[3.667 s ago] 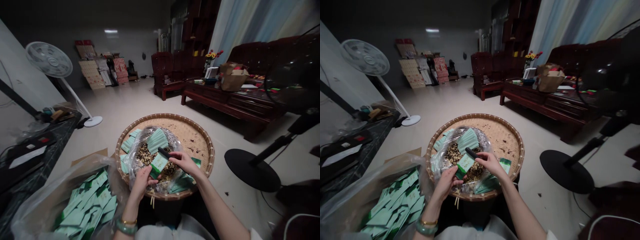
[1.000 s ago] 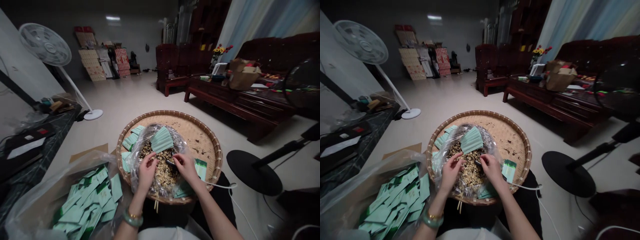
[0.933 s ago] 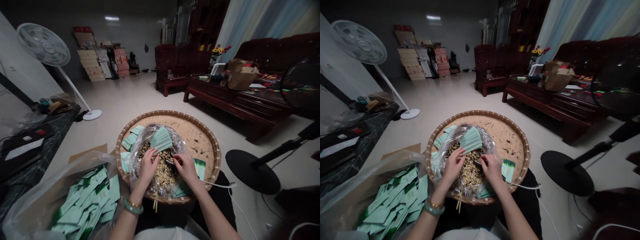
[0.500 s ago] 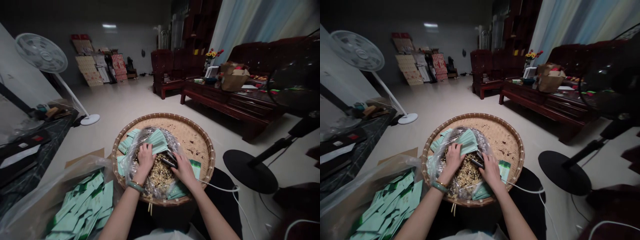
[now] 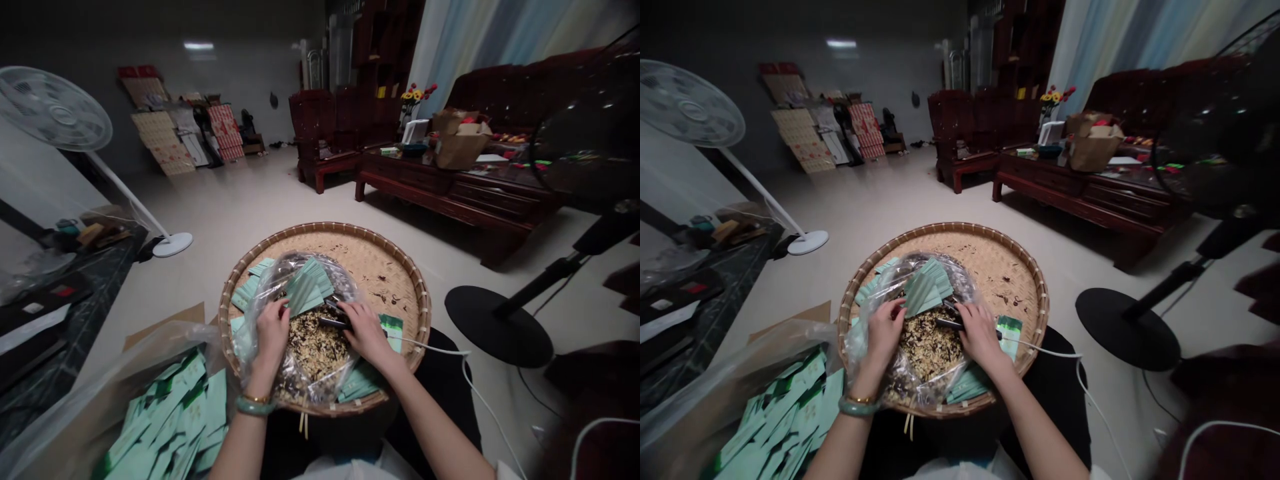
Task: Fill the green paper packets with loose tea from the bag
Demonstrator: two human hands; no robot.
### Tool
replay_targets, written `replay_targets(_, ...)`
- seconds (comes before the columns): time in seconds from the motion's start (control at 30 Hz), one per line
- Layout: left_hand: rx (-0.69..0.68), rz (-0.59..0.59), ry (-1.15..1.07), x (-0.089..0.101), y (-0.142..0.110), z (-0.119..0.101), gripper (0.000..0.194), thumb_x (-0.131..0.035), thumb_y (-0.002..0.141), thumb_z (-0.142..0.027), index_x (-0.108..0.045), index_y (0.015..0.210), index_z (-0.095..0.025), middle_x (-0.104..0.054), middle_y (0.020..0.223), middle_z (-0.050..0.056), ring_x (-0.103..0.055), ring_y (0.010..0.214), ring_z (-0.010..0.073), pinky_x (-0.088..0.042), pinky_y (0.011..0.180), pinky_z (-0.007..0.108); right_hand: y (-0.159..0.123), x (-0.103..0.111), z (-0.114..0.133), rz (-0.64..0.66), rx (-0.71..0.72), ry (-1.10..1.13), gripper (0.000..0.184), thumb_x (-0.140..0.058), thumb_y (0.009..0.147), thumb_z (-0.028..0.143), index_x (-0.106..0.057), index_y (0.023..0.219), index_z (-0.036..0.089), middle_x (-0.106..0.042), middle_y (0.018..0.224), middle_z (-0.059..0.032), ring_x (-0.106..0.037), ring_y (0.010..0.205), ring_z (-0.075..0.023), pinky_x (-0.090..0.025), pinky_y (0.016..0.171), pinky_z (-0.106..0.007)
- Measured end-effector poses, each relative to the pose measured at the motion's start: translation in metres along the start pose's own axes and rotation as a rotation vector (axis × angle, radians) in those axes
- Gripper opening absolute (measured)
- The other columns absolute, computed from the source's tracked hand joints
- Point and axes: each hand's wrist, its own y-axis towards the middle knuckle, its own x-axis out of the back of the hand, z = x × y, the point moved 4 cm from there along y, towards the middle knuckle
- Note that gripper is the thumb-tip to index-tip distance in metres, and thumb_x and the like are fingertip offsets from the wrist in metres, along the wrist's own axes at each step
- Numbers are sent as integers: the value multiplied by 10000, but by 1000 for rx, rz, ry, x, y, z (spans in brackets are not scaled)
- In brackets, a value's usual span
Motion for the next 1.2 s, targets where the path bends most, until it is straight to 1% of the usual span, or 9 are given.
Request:
replay_targets(0.2, 40, -84, -152, 24, -21, -8, 115, -545, 800, -203, -655, 827, -183, -663, 808, 46, -618, 718, 168, -501, 652, 282, 11, 8, 11, -140, -8, 331, 469, -594, 763, 180, -545, 1229, 207, -587, 1208, -107, -520, 1115, -269, -431, 947, -454)
replay_targets(0.33, -107, -57, -167, 28, -37, -22, 115, -530, 804, -166, -637, 772, -193, -629, 763, 35, -599, 724, 165, -494, 652, 284, 15, -1, 21, -160, -244, 887, 407, -497, 854, 441, -576, 1157, 180, -667, 942, -92, -646, 790, -207, -560, 675, -358)
replay_targets(0.47, -244, 0, -140, 28, -48, -32, 134, -532, 806, -150, -645, 757, -201, -606, 753, 42, -575, 784, 192, -487, 732, 339, 15, -15, 33, -82, -371, 1189, 462, -595, 763, 460, -566, 1117, 165, -617, 718, -11, -611, 571, -150, -538, 496, -281)
replay_targets(0.53, -215, 52, -164, 28, -50, -32, 80, -601, 782, -203, -664, 830, -206, -623, 854, 62, -577, 882, 217, -481, 813, 380, 13, -14, 35, -83, -345, 1191, 456, -641, 725, 400, -555, 1112, 175, -615, 716, 7, -590, 552, -126, -519, 496, -252)
replay_targets(0.67, 30, 163, -356, 23, -50, -20, 423, -674, 734, -288, -613, 1147, -220, -603, 1203, 100, -543, 1128, 253, -420, 974, 426, 7, -5, 39, -15, -231, 1139, 506, -609, 759, 329, -488, 1227, 182, -657, 769, -6, -616, 637, -138, -504, 544, -233)
replay_targets(0.8, 297, 282, -533, 10, -54, -12, 249, -672, 717, -283, -723, 948, -206, -728, 957, 75, -659, 891, 241, -497, 852, 379, 2, 3, 39, -85, -154, 870, 372, -549, 815, 296, -587, 1168, 184, -683, 1045, -85, -651, 897, -206, -538, 758, -325)
replay_targets(0.9, 423, 217, -610, 6, -57, -16, 152, -706, 663, -287, -749, 774, -191, -740, 775, 57, -668, 735, 228, -525, 738, 340, -2, 6, 42, -241, -66, 599, 356, -498, 862, 247, -599, 1198, 188, -653, 1156, -108, -620, 1029, -239, -507, 880, -385)
replay_targets(1.03, 500, 185, -644, 3, -61, -22, 164, -726, 623, -302, -745, 719, -170, -728, 693, 43, -646, 648, 200, -520, 642, 291, -9, 4, 51, -389, 66, 377, 414, -427, 912, 206, -510, 1317, 174, -627, 1204, -123, -593, 1099, -231, -479, 953, -386)
replay_targets(1.2, 517, 184, -649, 1, -65, -22, 216, -714, 615, -338, -741, 716, -149, -725, 671, 34, -629, 603, 179, -512, 589, 268, -12, 4, 56, -445, 137, 286, 424, -429, 921, 188, -481, 1342, 186, -611, 1230, -112, -581, 1123, -226, -484, 961, -387)
